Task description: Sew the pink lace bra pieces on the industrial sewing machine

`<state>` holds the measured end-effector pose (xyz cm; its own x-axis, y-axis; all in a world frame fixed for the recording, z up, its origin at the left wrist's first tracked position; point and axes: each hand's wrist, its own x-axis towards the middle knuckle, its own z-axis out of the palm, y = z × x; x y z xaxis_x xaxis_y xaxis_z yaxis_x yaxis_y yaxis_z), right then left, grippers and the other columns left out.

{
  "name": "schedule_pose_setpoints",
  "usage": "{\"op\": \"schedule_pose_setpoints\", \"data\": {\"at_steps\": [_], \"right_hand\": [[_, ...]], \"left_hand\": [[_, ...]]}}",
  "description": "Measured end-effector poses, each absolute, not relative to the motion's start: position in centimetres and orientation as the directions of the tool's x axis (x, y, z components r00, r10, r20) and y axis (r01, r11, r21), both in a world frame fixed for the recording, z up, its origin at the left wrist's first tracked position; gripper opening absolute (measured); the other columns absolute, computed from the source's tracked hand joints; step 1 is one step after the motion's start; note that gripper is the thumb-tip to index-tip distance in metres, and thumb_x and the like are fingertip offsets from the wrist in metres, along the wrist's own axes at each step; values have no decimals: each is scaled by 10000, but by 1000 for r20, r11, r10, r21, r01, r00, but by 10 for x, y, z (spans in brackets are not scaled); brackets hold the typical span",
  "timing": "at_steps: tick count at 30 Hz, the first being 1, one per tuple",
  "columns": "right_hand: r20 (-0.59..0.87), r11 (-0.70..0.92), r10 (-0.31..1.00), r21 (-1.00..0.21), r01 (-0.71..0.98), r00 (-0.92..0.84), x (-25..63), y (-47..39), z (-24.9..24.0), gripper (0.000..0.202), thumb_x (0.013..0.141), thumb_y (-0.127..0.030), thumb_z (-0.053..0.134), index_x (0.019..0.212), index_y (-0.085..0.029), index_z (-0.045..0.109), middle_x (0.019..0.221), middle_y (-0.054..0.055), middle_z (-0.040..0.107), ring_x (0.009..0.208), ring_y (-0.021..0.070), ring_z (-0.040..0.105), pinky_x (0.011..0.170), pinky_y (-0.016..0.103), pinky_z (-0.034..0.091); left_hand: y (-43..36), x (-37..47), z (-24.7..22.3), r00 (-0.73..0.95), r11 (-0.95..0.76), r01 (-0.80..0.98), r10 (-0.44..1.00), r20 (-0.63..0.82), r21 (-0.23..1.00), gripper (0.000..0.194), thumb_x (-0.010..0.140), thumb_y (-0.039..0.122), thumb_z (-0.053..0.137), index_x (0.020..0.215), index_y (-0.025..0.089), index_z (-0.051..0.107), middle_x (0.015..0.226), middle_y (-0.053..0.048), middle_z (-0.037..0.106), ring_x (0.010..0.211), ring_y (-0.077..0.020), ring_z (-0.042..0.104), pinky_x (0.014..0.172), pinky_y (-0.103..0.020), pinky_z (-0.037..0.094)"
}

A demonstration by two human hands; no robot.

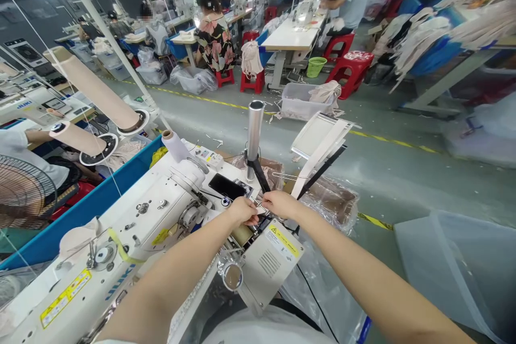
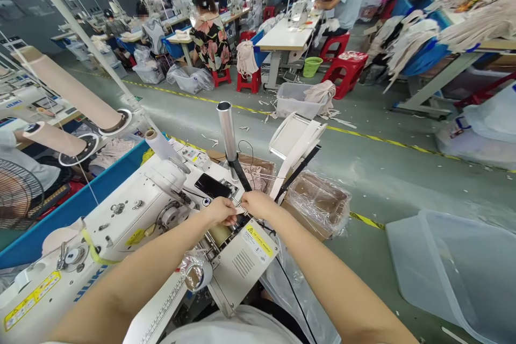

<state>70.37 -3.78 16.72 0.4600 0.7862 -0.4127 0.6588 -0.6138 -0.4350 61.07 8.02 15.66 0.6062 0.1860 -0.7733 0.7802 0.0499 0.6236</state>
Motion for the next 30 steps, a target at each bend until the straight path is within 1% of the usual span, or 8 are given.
{"op": "schedule_pose_setpoints", "data": {"at_steps": [5, 8, 10, 14, 17, 22, 27, 30], "right_hand": [[-202, -426, 902, -571, 702, 382, 685, -44, 184, 241, 904, -267, 521, 1119, -170, 569, 1223, 76, 560, 1149, 227, 498, 972, 465, 387], [-168, -309, 949, -673, 672, 267, 674, -43, 185, 144, 886, -273, 549, 926, -152, 617, 963, 32, 642, 928, 175, 591, 836, 382, 465], [-169, -310, 947, -714, 628, 275, 673, -43, 182, 209, 895, -295, 535, 761, -146, 595, 752, -10, 612, 730, 135, 590, 711, 322, 481], [-140, -327, 924, -769, 549, 355, 680, -48, 180, 303, 932, -347, 456, 738, -148, 576, 699, -18, 584, 671, 124, 573, 659, 295, 466], [-100, -307, 920, -783, 541, 379, 684, -52, 186, 300, 926, -374, 455, 771, -153, 585, 768, 0, 592, 741, 139, 572, 712, 319, 457], [-90, -300, 923, -780, 549, 375, 681, -51, 191, 278, 919, -309, 479, 702, -156, 561, 747, -13, 563, 726, 131, 553, 724, 319, 451], [-116, -338, 913, -754, 563, 392, 676, -43, 188, 300, 920, -304, 483, 666, -157, 544, 713, -20, 561, 716, 129, 558, 711, 311, 456], [-141, -373, 904, -720, 585, 403, 676, -42, 192, 286, 929, -292, 470, 700, -149, 564, 772, -5, 590, 730, 127, 572, 718, 313, 469]], "left_hand": [[106, 578, 199, 790, -184, 610, 211, -575, 771, 94, 785, 117, 614, 696, 127, 585, 546, 71, 492, 481, -64, 437, 508, -193, 382], [119, 564, 216, 865, -249, 499, 190, -464, 830, 73, 751, 136, 598, 678, 137, 596, 557, 62, 504, 546, -82, 483, 564, -193, 399], [119, 561, 215, 888, -260, 458, 169, -427, 850, 112, 812, 182, 511, 780, 136, 609, 653, 24, 573, 638, -108, 558, 621, -205, 443], [107, 564, 193, 910, -287, 398, 6, -414, 871, 254, 853, 130, 389, 932, 131, 631, 908, -56, 672, 881, -143, 624, 782, -243, 483], [101, 565, 177, 900, -341, 341, -150, -409, 876, 291, 790, 33, 413, 865, 143, 672, 933, -38, 697, 928, -130, 618, 881, -235, 448], [111, 554, 170, 868, -448, 274, -265, -419, 851, 278, 715, -7, 437, 710, 136, 676, 665, -13, 669, 681, -140, 625, 752, -249, 493], [98, 556, 172, 934, -517, 149, -207, -293, 843, 381, 749, 21, 457, 1054, 132, 657, 1099, -99, 651, 1077, -207, 557, 984, -303, 385], [86, 558, 171, 928, -511, 113, -253, -274, 852, 359, 742, 20, 453, 962, 158, 701, 1002, -66, 693, 978, -185, 611, 910, -261, 437]]}}
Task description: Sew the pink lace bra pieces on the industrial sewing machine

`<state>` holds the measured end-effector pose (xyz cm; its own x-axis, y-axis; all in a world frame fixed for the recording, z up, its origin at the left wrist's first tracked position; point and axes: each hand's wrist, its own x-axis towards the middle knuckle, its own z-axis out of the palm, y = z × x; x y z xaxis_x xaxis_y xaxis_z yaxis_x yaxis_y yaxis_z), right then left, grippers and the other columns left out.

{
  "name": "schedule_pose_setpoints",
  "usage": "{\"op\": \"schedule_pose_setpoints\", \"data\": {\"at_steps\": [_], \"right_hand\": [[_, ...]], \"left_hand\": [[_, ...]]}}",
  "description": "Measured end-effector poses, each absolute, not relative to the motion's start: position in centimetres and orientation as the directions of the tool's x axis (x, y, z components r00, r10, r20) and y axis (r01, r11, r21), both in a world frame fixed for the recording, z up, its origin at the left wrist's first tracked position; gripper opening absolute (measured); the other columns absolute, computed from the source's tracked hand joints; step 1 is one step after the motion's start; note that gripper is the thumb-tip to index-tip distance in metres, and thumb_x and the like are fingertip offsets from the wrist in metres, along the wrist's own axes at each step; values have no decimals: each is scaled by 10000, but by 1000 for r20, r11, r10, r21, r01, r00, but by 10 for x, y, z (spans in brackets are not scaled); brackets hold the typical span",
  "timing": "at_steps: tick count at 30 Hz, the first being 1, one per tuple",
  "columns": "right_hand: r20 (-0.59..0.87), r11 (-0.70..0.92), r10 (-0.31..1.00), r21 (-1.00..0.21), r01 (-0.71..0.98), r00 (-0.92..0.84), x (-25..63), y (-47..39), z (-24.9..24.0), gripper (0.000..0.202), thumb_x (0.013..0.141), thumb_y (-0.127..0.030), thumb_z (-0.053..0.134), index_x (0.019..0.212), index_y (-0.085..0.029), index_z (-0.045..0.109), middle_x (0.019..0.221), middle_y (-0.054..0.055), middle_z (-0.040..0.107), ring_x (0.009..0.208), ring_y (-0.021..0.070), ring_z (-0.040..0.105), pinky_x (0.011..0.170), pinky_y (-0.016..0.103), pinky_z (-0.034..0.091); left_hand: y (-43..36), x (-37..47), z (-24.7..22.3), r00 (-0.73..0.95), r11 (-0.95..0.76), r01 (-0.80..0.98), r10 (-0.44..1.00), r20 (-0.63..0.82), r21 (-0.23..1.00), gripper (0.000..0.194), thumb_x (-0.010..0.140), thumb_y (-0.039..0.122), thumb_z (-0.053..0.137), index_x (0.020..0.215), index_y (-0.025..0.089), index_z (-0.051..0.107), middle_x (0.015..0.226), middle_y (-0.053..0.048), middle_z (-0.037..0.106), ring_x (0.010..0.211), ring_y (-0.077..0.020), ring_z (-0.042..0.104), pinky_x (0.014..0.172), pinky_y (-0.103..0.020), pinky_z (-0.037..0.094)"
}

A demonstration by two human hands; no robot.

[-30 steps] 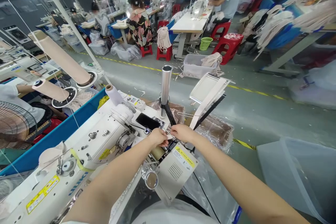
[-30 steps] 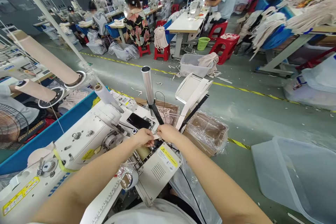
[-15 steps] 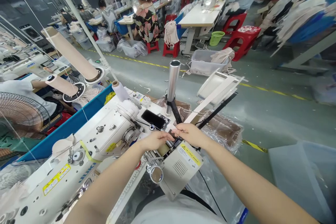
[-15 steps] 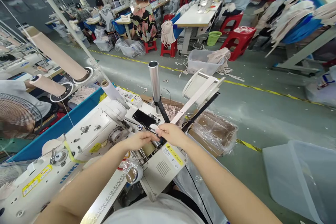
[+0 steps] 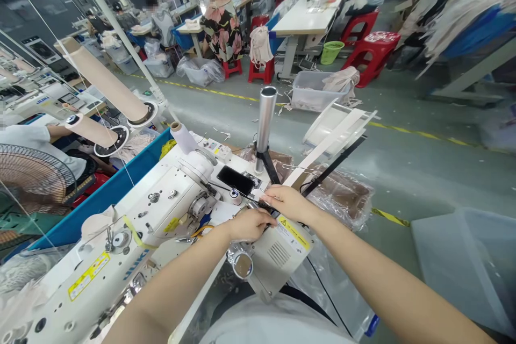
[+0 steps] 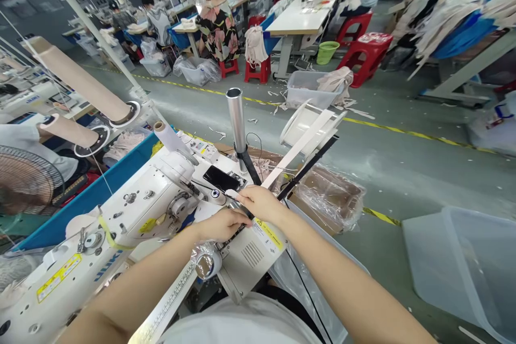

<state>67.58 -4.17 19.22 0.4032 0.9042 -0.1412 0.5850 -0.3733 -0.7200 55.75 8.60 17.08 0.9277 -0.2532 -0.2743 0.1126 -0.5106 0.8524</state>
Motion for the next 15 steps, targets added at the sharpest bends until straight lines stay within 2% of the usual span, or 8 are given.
{"op": "schedule_pose_setpoints", "data": {"at_steps": [2, 5, 9, 11, 13, 15], "right_hand": [[-168, -396, 902, -692, 604, 398, 677, -43, 197, 248, 931, -276, 471, 764, -142, 595, 825, 8, 617, 768, 132, 592, 739, 319, 482], [-226, -438, 893, -631, 640, 388, 677, -42, 202, 172, 920, -261, 501, 885, -145, 623, 887, 17, 647, 833, 144, 613, 773, 335, 495], [-305, -527, 850, -479, 702, 430, 670, -31, 194, 192, 906, -315, 528, 892, -150, 627, 896, 25, 656, 850, 159, 618, 787, 371, 503], [-329, -553, 831, -400, 731, 448, 665, -22, 187, 207, 905, -333, 529, 909, -151, 627, 935, 37, 655, 882, 169, 617, 815, 394, 498], [-347, -560, 821, -336, 757, 453, 658, -12, 182, 213, 903, -338, 533, 937, -150, 626, 975, 46, 653, 919, 180, 614, 842, 412, 489], [-361, -556, 817, -287, 780, 449, 653, -4, 181, 218, 900, -339, 538, 953, -146, 626, 995, 53, 652, 940, 186, 612, 862, 423, 480]], "left_hand": [[85, 554, 171, 924, -495, 118, -262, -277, 861, 349, 732, 14, 444, 882, 170, 718, 870, -38, 717, 857, -164, 642, 819, -237, 477], [99, 545, 173, 940, -460, 156, -202, -274, 874, 353, 727, 9, 433, 881, 169, 707, 866, -25, 725, 817, -145, 655, 791, -223, 494], [127, 544, 172, 963, -472, 269, 99, -252, 840, 351, 797, 40, 345, 953, 130, 646, 900, -62, 705, 804, -152, 651, 798, -280, 508], [135, 549, 167, 944, -503, 324, 221, -244, 801, 298, 820, 81, 373, 947, 130, 638, 920, -74, 693, 857, -171, 641, 841, -310, 493], [136, 554, 160, 926, -533, 372, 274, -261, 760, 251, 813, 117, 454, 988, 127, 633, 961, -89, 690, 907, -193, 635, 868, -322, 482], [134, 558, 153, 911, -558, 410, 294, -290, 722, 288, 803, 132, 513, 1075, 122, 610, 1016, -105, 684, 925, -198, 636, 867, -315, 484]]}}
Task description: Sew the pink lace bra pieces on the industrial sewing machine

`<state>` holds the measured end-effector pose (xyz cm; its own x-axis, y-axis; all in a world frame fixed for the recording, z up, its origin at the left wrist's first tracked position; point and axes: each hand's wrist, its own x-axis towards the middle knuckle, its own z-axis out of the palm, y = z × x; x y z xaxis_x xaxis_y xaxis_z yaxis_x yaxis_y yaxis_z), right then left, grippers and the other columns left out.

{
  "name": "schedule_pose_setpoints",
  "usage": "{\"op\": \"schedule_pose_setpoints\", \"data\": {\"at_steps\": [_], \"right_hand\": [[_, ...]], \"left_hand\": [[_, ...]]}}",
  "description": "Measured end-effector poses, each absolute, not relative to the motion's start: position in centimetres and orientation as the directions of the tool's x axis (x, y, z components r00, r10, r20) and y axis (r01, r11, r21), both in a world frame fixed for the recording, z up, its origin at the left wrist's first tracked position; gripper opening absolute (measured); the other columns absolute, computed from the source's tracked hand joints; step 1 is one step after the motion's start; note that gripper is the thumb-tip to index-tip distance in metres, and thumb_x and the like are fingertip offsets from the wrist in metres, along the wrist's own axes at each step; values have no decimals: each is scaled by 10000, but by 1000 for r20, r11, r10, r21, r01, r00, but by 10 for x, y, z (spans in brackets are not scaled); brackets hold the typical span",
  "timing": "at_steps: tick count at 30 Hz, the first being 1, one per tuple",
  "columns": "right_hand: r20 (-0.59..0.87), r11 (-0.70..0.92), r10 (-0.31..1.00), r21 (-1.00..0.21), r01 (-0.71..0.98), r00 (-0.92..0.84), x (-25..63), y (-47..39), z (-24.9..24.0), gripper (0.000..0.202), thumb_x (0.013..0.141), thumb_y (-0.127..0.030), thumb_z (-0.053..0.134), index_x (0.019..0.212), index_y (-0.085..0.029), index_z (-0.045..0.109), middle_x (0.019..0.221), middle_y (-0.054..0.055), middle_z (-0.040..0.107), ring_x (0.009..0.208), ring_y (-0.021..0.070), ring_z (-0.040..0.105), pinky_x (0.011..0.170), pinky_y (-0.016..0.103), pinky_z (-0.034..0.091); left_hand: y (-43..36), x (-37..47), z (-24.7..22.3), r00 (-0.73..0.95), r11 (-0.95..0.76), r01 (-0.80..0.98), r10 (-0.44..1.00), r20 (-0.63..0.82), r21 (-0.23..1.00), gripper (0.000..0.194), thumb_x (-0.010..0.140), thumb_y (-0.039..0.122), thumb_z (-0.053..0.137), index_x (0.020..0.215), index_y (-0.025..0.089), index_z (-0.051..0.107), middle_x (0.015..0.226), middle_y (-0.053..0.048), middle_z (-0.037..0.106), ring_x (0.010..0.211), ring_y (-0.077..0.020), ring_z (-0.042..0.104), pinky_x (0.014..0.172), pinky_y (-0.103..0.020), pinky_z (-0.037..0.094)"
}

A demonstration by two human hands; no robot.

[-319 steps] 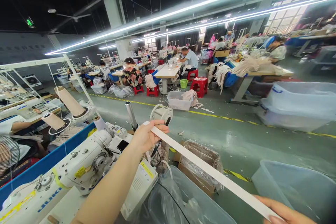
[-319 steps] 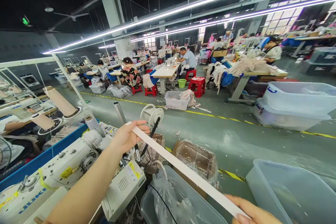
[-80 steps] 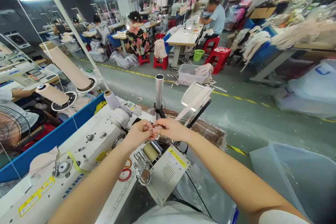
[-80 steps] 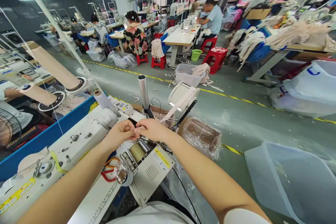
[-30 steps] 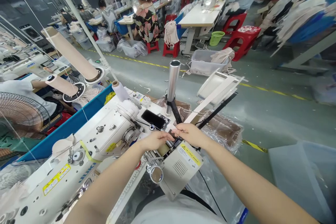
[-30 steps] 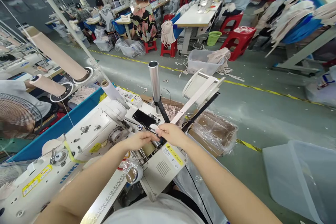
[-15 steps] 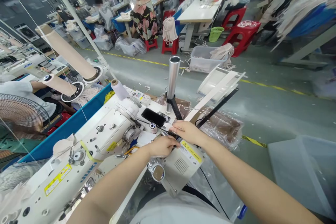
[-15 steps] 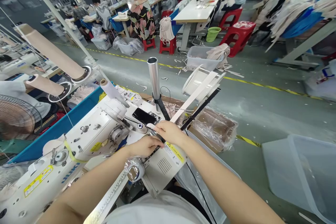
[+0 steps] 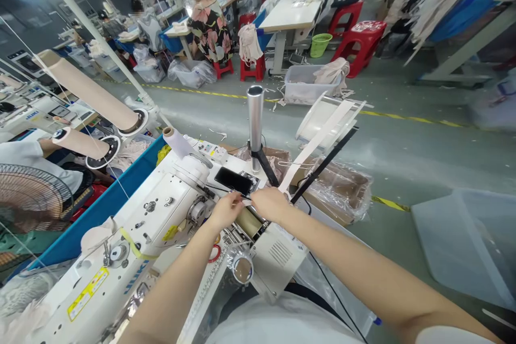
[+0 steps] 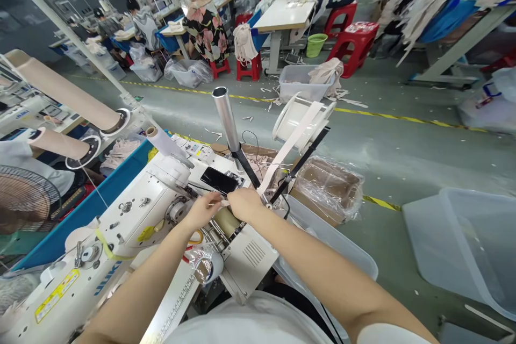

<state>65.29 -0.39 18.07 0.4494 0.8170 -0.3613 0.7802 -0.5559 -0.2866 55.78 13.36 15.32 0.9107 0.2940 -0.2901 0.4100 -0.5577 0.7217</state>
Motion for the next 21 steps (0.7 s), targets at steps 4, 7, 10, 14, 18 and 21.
{"op": "schedule_pose_setpoints", "data": {"at_steps": [4, 7, 10, 14, 18, 21], "right_hand": [[-379, -533, 819, -224, 816, 431, 647, 8, 183, 230, 897, -336, 545, 979, -135, 621, 1006, 62, 650, 945, 191, 615, 869, 426, 479], [-386, -512, 823, -188, 838, 417, 645, 14, 183, 230, 897, -333, 545, 983, -133, 620, 1004, 61, 650, 938, 190, 617, 860, 424, 484], [-380, -483, 836, -164, 860, 397, 645, 15, 179, 216, 900, -328, 541, 968, -140, 623, 989, 55, 652, 933, 186, 616, 861, 421, 483], [-361, -443, 857, -149, 884, 368, 647, 14, 175, 198, 899, -314, 544, 968, -145, 621, 972, 44, 651, 942, 191, 611, 868, 434, 475], [-369, -455, 846, -125, 882, 385, 649, 17, 174, 204, 903, -310, 537, 997, -144, 610, 948, 37, 652, 901, 184, 621, 856, 435, 480], [-395, -470, 832, -126, 874, 391, 649, 22, 173, 224, 905, -319, 534, 1030, -145, 598, 962, 37, 650, 874, 176, 627, 833, 422, 496]], "left_hand": [[129, 563, 144, 890, -612, 456, 310, -334, 646, 236, 818, 119, 529, 1025, 141, 639, 997, -86, 690, 907, -179, 631, 843, -299, 485], [130, 562, 144, 873, -662, 486, 328, -362, 571, 126, 837, 150, 555, 911, 131, 656, 955, -69, 680, 925, -192, 613, 860, -362, 470], [133, 555, 145, 841, -688, 533, 368, -397, 493, 133, 876, 235, 559, 906, 133, 639, 956, -58, 658, 948, -195, 601, 887, -418, 451], [140, 547, 142, 787, -674, 600, 404, -466, 431, 199, 908, 303, 528, 892, 133, 630, 891, -42, 652, 878, -175, 613, 850, -399, 476], [148, 550, 133, 736, -637, 645, 372, -566, 422, 225, 902, 329, 543, 877, 121, 623, 855, -27, 646, 791, -153, 620, 768, -353, 512], [149, 555, 124, 703, -601, 675, 350, -618, 427, 221, 899, 330, 547, 914, 120, 616, 898, -36, 638, 802, -155, 616, 750, -345, 520]]}}
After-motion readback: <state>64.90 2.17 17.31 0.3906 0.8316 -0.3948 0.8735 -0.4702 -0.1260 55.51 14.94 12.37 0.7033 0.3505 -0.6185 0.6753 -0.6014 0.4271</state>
